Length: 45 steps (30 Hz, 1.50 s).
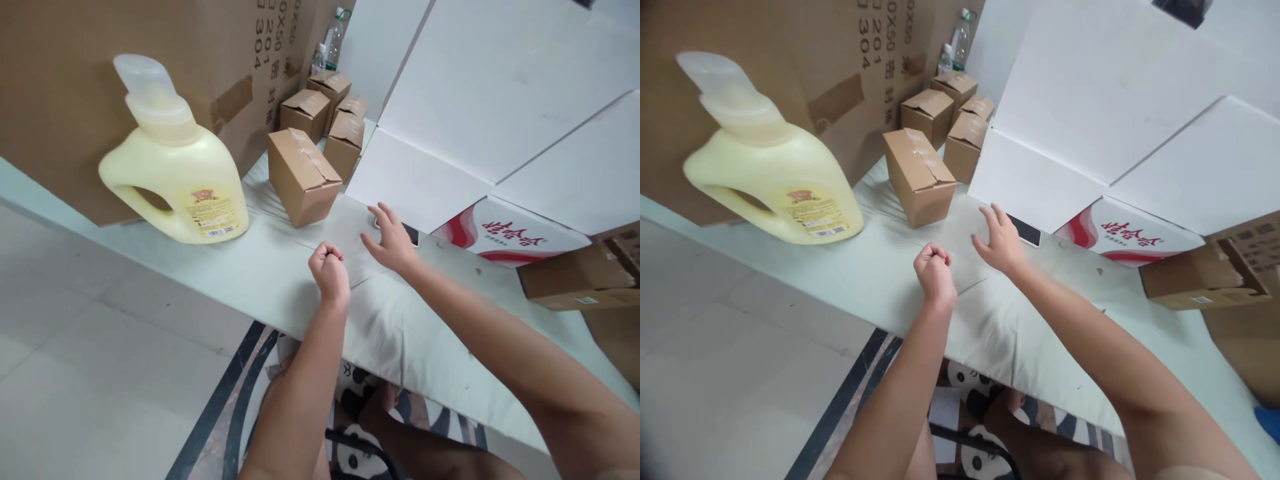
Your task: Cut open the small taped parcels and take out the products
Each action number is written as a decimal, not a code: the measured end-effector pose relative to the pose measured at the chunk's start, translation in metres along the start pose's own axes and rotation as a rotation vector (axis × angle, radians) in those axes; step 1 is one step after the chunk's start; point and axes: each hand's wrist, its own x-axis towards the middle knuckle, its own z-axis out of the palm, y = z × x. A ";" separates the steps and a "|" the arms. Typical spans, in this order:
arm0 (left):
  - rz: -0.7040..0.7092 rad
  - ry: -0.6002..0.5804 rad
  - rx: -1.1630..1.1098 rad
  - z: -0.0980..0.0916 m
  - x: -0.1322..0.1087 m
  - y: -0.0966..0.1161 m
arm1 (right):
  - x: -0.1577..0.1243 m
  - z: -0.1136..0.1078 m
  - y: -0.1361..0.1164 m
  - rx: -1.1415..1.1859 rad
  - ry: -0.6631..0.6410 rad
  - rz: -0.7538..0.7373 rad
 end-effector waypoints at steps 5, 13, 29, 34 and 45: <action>0.004 -0.002 0.014 0.008 -0.004 -0.007 | 0.086 0.016 -0.068 0.116 -0.011 -0.001; 0.180 -0.022 0.136 0.008 0.011 -0.014 | 0.129 0.071 -0.089 0.115 0.028 0.115; 0.632 -0.242 0.380 -0.004 -0.008 0.024 | -0.199 -0.063 0.019 0.045 0.084 0.132; 0.155 -0.842 0.400 0.013 -0.023 -0.012 | -0.251 -0.070 0.060 0.148 0.314 0.330; 0.134 -0.945 0.531 0.035 -0.045 -0.033 | -0.273 -0.036 0.127 0.362 0.693 0.653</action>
